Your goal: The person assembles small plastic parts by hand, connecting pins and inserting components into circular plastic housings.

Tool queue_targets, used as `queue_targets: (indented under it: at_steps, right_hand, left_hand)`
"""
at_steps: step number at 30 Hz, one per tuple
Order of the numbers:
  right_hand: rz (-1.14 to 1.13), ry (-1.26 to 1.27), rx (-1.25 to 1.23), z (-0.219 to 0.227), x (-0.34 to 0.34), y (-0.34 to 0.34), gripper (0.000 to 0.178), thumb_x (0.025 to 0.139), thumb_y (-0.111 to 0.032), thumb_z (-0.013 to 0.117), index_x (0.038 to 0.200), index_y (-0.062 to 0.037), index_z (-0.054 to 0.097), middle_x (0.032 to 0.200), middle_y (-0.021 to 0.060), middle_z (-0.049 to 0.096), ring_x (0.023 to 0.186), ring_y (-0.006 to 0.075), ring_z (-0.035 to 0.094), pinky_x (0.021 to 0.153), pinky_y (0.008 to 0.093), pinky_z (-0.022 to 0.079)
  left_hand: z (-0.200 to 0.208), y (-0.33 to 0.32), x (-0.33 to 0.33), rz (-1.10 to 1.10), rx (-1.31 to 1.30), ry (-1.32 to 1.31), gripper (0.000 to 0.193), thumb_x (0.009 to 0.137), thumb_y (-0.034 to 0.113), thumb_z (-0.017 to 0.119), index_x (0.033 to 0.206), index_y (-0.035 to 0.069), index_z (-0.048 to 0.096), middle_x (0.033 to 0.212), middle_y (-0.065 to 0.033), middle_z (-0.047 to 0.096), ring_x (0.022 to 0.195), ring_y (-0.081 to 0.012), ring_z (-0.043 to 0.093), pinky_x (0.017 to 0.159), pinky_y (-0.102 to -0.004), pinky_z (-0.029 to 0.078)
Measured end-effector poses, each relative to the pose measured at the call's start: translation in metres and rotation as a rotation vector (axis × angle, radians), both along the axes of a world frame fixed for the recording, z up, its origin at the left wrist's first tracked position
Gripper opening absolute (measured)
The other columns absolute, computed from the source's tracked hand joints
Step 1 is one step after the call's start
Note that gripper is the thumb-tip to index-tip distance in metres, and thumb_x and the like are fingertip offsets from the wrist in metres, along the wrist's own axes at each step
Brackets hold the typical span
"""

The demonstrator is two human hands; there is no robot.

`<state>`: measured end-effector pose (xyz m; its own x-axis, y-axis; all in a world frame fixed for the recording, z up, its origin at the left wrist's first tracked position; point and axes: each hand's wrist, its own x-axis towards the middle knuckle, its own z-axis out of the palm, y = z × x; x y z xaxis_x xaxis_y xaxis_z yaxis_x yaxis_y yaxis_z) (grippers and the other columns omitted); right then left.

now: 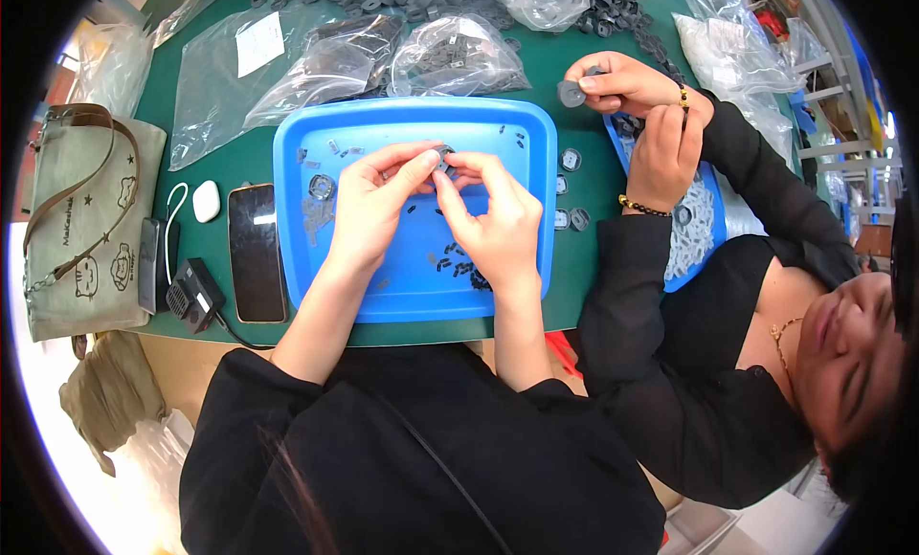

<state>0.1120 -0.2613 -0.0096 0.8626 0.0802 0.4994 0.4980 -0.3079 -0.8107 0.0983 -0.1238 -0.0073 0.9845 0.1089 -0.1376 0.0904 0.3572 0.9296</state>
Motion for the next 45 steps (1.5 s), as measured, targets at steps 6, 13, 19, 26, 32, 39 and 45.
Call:
queue_targets:
  at_steps: [6, 13, 19, 26, 32, 39, 45]
  right_hand:
    - [-0.048, -0.174, -0.13, 0.001, -0.001, 0.001, 0.018, 0.08, -0.007, 0.072, 0.094, -0.0011, 0.062, 0.08, 0.0113, 0.068, 0.064, 0.0215, 0.067, 0.056, 0.032, 0.053]
    - [-0.147, -0.217, -0.161, -0.003, -0.008, -0.005, 0.014, 0.08, -0.006, 0.07, 0.09, -0.0029, 0.062, 0.074, 0.0102, 0.066, 0.059, 0.0233, 0.064, 0.053, 0.0329, 0.052]
    - [-0.122, -0.09, -0.163, -0.004, -0.034, -0.011, 0.014, 0.079, -0.008, 0.071, 0.09, -0.0034, 0.063, 0.075, 0.0088, 0.064, 0.063, 0.0228, 0.065, 0.055, 0.0321, 0.052]
    - [-0.102, -0.017, -0.148, -0.016, -0.049, -0.016, 0.012, 0.081, -0.006, 0.07, 0.091, -0.0039, 0.063, 0.081, 0.0087, 0.064, 0.067, 0.0233, 0.064, 0.058, 0.0331, 0.051]
    - [-0.153, 0.094, -0.086, -0.005, -0.034, -0.029, 0.007, 0.088, -0.001, 0.059, 0.094, 0.0019, 0.057, 0.087, 0.0151, 0.059, 0.075, 0.0304, 0.061, 0.066, 0.0351, 0.051]
    - [-0.148, 0.019, -0.502, -0.015, 0.006, -0.037, 0.01, 0.091, -0.007, 0.055, 0.093, 0.0029, 0.055, 0.11, 0.0244, 0.061, 0.106, 0.0394, 0.057, 0.094, 0.0465, 0.044]
    - [-0.101, 0.055, -0.661, -0.017, 0.004, -0.029, 0.011, 0.09, -0.01, 0.057, 0.094, -0.0002, 0.057, 0.107, 0.019, 0.063, 0.106, 0.0336, 0.059, 0.098, 0.0452, 0.041]
  left_hand:
    - [0.007, -0.002, 0.0, -0.017, 0.004, -0.001, 0.023, 0.091, 0.012, 0.067, 0.107, -0.004, 0.068, 0.097, -0.0093, 0.07, 0.085, -0.0126, 0.066, 0.079, -0.0252, 0.052]
    - [0.012, -0.007, -0.008, -0.079, -0.024, 0.03, 0.024, 0.092, 0.013, 0.066, 0.109, -0.004, 0.065, 0.098, -0.0105, 0.069, 0.087, -0.0141, 0.066, 0.081, -0.0267, 0.053]
    - [0.001, -0.003, -0.024, -0.184, -0.117, 0.149, 0.026, 0.095, 0.011, 0.061, 0.117, -0.003, 0.06, 0.103, -0.0098, 0.066, 0.094, -0.0144, 0.065, 0.084, -0.0273, 0.052]
    - [-0.004, 0.003, -0.031, -0.291, -0.026, 0.16, 0.026, 0.093, 0.009, 0.063, 0.115, -0.004, 0.062, 0.099, -0.01, 0.064, 0.09, -0.015, 0.065, 0.081, -0.0286, 0.057]
    - [0.002, 0.012, -0.026, -0.337, 0.091, 0.128, 0.023, 0.093, 0.008, 0.062, 0.114, -0.002, 0.063, 0.098, -0.0073, 0.062, 0.088, -0.0129, 0.064, 0.078, -0.0272, 0.057]
    - [0.01, 0.02, -0.014, -0.319, 0.137, 0.16, 0.028, 0.098, 0.017, 0.054, 0.117, -0.001, 0.063, 0.111, -0.0088, 0.064, 0.088, -0.0147, 0.063, 0.076, -0.0278, 0.054]
    - [0.003, 0.024, -0.016, -0.303, -0.002, 0.164, 0.028, 0.097, 0.014, 0.054, 0.12, 0.001, 0.063, 0.109, -0.0065, 0.065, 0.086, -0.0109, 0.061, 0.079, -0.0239, 0.051]
